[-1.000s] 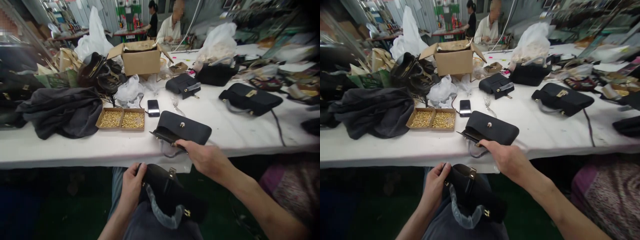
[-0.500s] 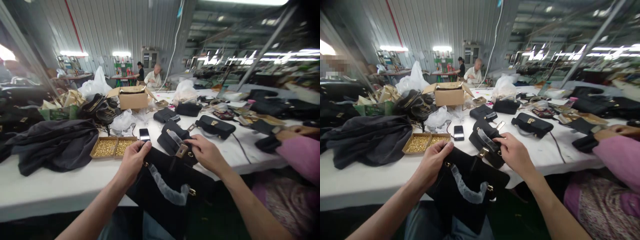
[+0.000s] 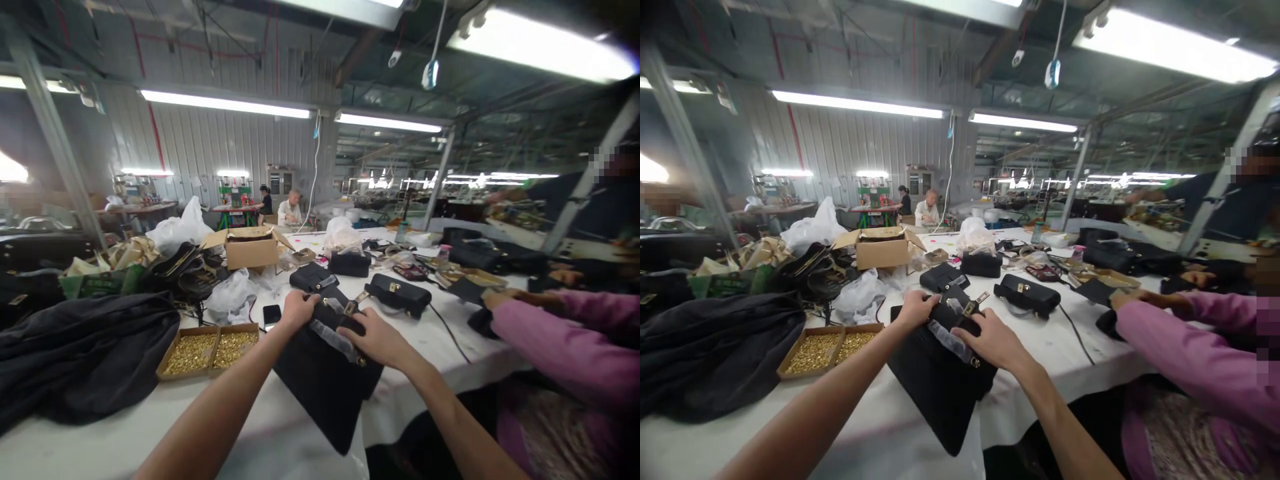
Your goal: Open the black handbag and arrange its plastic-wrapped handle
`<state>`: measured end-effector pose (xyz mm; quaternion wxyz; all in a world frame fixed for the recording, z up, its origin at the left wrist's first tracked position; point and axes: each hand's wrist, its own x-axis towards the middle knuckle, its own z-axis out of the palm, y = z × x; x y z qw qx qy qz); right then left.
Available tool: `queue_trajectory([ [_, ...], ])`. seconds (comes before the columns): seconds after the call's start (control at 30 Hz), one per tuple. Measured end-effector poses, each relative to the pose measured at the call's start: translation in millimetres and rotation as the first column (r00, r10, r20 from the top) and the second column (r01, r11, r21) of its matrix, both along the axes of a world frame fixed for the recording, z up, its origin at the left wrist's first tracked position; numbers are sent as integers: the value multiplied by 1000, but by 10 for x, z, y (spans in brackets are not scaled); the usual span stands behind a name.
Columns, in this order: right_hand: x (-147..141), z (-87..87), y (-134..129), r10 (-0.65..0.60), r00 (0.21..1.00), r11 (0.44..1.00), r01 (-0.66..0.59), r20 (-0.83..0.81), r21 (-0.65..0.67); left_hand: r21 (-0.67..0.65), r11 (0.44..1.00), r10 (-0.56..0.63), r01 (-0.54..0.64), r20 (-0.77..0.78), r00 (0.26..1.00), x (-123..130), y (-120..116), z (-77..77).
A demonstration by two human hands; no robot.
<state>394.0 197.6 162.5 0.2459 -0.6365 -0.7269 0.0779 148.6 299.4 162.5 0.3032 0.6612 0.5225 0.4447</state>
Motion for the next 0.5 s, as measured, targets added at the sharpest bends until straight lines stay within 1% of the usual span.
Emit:
queue_trajectory([
  [0.03, -18, -48, -1, 21, 1000, 1000, -21, 4, -2, 13, 1000, 16, -15, -35, 999, 57, 3, -3],
  [0.1, -54, -137, 3, 60, 998, 998, -60, -32, -5, 19, 999, 46, -44, -102, 994, 116, -10, -64],
  [0.17, -90, -193, 13, 40, 994, 999, -41, -100, -1, 13, 998, 65, -64, -164, 984, 99, -31, -141],
  [0.23, -128, -203, 17, -2, 973, 999, -8, -230, -41, 6, 997, 82, -82, -220, 972, 30, -45, -189],
  [0.27, -148, -194, 18, -7, 951, 997, -17, -309, -74, 5, 996, 92, -94, -245, 965, -12, -46, -199],
  [0.3, -168, -182, 23, 12, 916, 991, -63, -401, -114, 2, 995, 99, -102, -270, 958, -52, -38, -201],
  [0.33, -187, -169, 36, 48, 874, 979, -138, -484, -151, -6, 995, 96, -103, -295, 951, -87, -21, -199],
  [0.37, -201, -161, 64, 81, 818, 957, -224, -569, -186, -17, 996, 83, -93, -319, 944, -116, 6, -196],
  [0.4, -205, -160, 110, 83, 758, 930, -293, -647, -223, -33, 996, 62, -78, -341, 938, -137, 45, -192],
  [0.43, -194, -170, 177, 51, 703, 906, -332, -709, -264, -45, 997, 42, -62, -359, 932, -150, 93, -191],
  [0.47, -161, -190, 265, -9, 651, 888, -344, -759, -306, -60, 997, 20, -46, -375, 927, -156, 149, -193],
  [0.5, -100, -219, 371, -79, 612, 878, -332, -787, -346, -72, 997, 3, -33, -386, 922, -156, 211, -199],
])
